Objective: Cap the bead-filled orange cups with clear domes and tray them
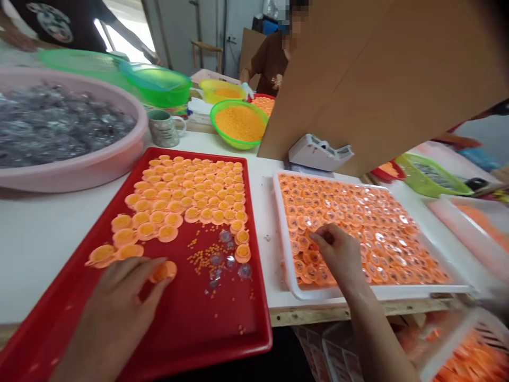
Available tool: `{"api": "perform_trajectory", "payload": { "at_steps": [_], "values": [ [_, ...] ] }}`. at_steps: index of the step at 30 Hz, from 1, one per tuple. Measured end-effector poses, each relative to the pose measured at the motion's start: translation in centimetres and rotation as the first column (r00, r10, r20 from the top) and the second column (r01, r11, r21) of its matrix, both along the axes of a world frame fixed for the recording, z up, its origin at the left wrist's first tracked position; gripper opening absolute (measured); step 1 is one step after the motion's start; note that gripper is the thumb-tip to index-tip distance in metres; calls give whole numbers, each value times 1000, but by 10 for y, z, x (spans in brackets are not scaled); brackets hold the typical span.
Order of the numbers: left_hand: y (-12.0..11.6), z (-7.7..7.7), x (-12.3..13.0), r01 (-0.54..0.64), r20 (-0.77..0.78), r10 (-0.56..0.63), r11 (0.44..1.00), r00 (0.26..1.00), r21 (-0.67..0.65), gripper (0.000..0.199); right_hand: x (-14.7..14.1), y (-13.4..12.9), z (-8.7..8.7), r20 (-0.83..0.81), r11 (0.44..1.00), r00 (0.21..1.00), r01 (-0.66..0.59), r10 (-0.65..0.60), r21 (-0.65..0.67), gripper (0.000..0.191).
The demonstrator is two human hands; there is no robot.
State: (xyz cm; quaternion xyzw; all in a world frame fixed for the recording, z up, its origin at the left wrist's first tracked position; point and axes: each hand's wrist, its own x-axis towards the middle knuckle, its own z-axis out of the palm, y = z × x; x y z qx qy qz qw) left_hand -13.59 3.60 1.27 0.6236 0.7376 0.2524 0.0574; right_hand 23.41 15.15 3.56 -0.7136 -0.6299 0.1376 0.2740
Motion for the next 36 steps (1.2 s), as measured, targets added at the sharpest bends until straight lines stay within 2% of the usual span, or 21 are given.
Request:
{"api": "perform_trajectory", "payload": {
  "at_steps": [2, 3, 5, 6, 8, 10, 13, 16, 19, 25, 30, 33, 36],
  "values": [
    [-8, 6, 16, 57, 77, -51, 996, 996, -67, 21, -25, -17, 4, -59, 985, 983, -174, 173, -5, 15],
    [-11, 8, 23, 70, 121, -60, 994, 991, -82, 20, -41, -26, 5, -87, 951, 947, -310, 308, -1, 13],
    [-14, 8, 35, 115, 197, -92, 988, 976, -107, 16, -73, -44, 4, -70, 817, 815, -576, 575, 8, 17],
    [-15, 8, 39, 137, 222, -108, 984, 969, -117, 15, -88, -51, 3, -16, 747, 747, -665, 665, -4, 21],
    [-16, 5, 44, 172, 245, -136, 976, 960, -135, 14, -113, -62, -1, 108, 671, 663, -739, 741, -64, 24],
    [-16, 2, 45, 177, 246, -139, 974, 959, -141, 18, -130, -68, -7, 158, 639, 623, -764, 766, -88, 24],
    [-15, 1, 44, 182, 255, -137, 970, 957, -162, 23, -145, -72, -15, 96, 598, 591, -797, 801, -83, 30],
    [-14, 3, 43, 194, 284, -130, 958, 950, -210, 21, -153, -76, -22, 68, 566, 562, -818, 824, -105, 29],
    [-15, 7, 42, 187, 343, -109, 962, 933, -201, 17, -154, -83, -27, 77, 537, 531, -831, 844, -147, 22],
    [-18, 17, 41, 133, 514, -57, 985, 856, -113, 15, -144, -96, -28, -20, 573, 585, -799, 810, -183, 25],
    [-18, 26, 44, 125, 627, 4, 979, 779, -162, 10, -143, -100, -20, -31, 532, 544, -829, 838, -173, 20],
    [-19, 28, 46, 116, 661, 32, 977, 750, -180, 12, -142, -98, -20, -34, 534, 542, -836, 840, -128, 28],
    [-20, 27, 48, 114, 676, -13, 988, 737, -105, 16, -138, -94, -25, -85, 547, 550, -835, 831, -64, 30]
  ]
}}
